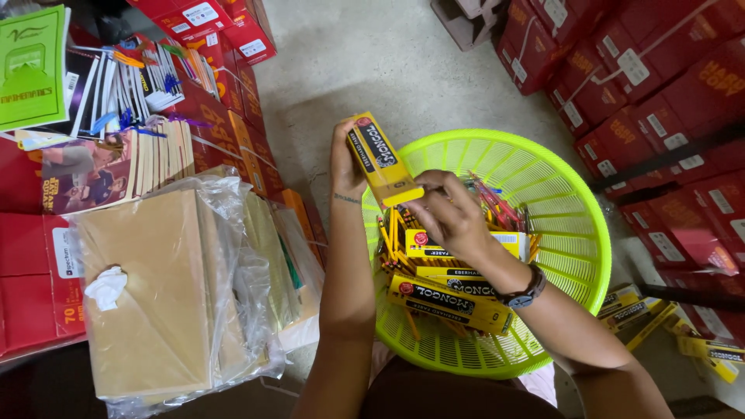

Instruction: The person refills yellow cardboard pencil boxes by hand, taking loose pencils from a green plastic basket and placing them into the boxes.

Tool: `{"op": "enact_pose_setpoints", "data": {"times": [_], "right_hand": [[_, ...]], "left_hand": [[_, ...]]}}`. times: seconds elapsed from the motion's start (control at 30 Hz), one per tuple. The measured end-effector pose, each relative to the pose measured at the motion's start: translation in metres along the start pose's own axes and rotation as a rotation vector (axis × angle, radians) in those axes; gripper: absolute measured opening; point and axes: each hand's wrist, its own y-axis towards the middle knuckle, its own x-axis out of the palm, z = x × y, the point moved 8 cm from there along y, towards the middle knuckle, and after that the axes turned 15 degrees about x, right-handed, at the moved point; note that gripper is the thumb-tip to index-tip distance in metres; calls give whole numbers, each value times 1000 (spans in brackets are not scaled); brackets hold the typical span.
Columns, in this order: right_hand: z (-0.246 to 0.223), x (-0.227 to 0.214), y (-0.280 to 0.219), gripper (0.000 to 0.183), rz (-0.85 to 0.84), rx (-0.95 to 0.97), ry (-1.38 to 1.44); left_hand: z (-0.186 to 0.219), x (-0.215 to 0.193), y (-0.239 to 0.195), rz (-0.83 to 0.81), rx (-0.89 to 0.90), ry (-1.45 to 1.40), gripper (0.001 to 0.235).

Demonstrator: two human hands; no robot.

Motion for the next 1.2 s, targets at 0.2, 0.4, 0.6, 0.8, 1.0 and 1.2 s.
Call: {"op": "enact_pose_setpoints", "data": {"times": [0.2, 0.4, 0.6, 0.8, 1.0, 1.2], "right_hand": [[-2, -3, -7, 12, 93, 74, 193], [-10, -11, -2, 23, 134, 14, 174], [-24, -5, 2, 32, 26, -72, -1], [-13, -6, 3, 30, 27, 24, 57], [-10, -8, 5, 27, 4, 29, 142], [-18, -4, 5, 34, -58, 13, 48]], "left_hand": [[26, 56, -28, -48, -53, -81, 42], [-5, 6, -2, -204, -55, -358, 36], [28, 37, -11, -224, -129, -1015, 47], [9, 3, 3, -264, -60, -923, 46], [3, -3, 7, -86, 14, -582, 37], [5, 5, 5, -129, 36, -549, 35]]}}
